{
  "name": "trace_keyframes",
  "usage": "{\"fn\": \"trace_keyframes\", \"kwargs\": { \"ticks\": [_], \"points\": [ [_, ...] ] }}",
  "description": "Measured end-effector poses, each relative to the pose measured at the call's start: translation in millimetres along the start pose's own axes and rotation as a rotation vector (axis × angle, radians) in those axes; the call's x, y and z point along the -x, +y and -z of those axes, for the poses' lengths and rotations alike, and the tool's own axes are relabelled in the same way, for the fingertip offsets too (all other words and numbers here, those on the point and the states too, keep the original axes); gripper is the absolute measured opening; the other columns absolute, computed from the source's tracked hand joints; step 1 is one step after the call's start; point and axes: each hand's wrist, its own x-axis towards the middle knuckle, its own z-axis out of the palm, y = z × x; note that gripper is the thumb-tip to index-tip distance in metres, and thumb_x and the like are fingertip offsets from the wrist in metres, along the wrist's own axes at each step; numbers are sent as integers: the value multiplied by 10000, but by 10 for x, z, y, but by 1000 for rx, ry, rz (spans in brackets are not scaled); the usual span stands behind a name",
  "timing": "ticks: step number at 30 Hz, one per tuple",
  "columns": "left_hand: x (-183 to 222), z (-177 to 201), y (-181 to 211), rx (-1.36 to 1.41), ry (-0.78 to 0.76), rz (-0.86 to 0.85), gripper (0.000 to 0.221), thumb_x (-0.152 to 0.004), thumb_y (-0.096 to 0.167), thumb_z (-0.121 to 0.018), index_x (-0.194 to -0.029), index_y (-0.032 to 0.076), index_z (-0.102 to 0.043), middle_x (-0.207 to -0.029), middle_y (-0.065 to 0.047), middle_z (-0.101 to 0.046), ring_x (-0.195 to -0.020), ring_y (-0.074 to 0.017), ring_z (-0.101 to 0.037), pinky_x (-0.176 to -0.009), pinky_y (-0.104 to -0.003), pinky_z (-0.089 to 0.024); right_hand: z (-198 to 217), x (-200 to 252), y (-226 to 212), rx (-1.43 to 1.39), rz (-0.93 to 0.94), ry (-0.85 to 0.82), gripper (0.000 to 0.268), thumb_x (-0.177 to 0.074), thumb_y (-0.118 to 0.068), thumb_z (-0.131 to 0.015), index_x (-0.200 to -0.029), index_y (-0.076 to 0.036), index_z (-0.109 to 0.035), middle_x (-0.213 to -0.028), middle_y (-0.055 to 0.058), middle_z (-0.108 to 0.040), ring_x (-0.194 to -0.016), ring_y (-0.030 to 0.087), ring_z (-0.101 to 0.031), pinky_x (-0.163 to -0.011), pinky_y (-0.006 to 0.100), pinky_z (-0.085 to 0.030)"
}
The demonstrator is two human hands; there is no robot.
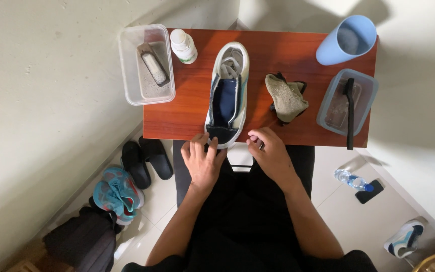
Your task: Applying a liquid treatment to a shoe sole and scrubbing it with a brush for repair or cleaning.
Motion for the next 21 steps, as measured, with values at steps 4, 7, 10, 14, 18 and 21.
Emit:
{"fn": "trace_keyframes", "kwargs": {
  "ticks": [4,7,10,14,18,21],
  "points": [
    [-26,68,-15,-16,14,19,464,-778,367,-879,-1069,110,-626,-1087,-96,-569,-993,-285,-652,-861,-477,-437,18,5,-21,-11,-12,-7,340,-941,-275,-662,-1174,-31,-703,-1040,136,-672,-925,271,-689,-777,380,-586],
    [-57,106,-45,10,22,38,498,-785,412,-883,-1069,94,-625,-1078,-99,-584,-963,-282,-667,-869,-477,-441,17,1,-26,-19,5,2,341,-942,-288,-663,-1151,-21,-703,-1025,142,-671,-915,284,-686,-767,391,-584],
    [-82,144,-80,34,19,39,516,-836,497,-820,-1071,85,-617,-1049,-93,-570,-937,-271,-673,-836,-441,-455,-6,-15,-6,-34,6,-16,354,-934,-309,-671,-1160,-39,-709,-1021,135,-674,-924,274,-692,-773,382,-580],
    [-118,184,-109,40,12,29,509,-855,505,-799,-1060,84,-599,-1033,-88,-542,-874,-251,-665,-801,-414,-467,-47,-54,8,-48,66,-21,338,-941,-299,-685,-1147,-32,-710,-1000,139,-675,-911,280,-693,-756,385,-582],
    [-129,210,-95,50,7,20,505,-868,518,-782,-1052,82,-605,-1030,-88,-527,-851,-247,-653,-778,-407,-466,-76,-89,51,-63,108,-7,309,-947,-272,-695,-1135,-28,-713,-982,142,-675,-884,275,-692,-737,386,-578],
    [-71,178,-94,56,8,12,477,-825,467,-820,-1034,88,-620,-1015,-86,-528,-864,-268,-649,-768,-420,-469,-40,-125,83,-47,104,11,300,-966,-251,-678,-1168,-31,-707,-981,160,-683,-896,300,-700,-749,391,-585]
  ]
}}
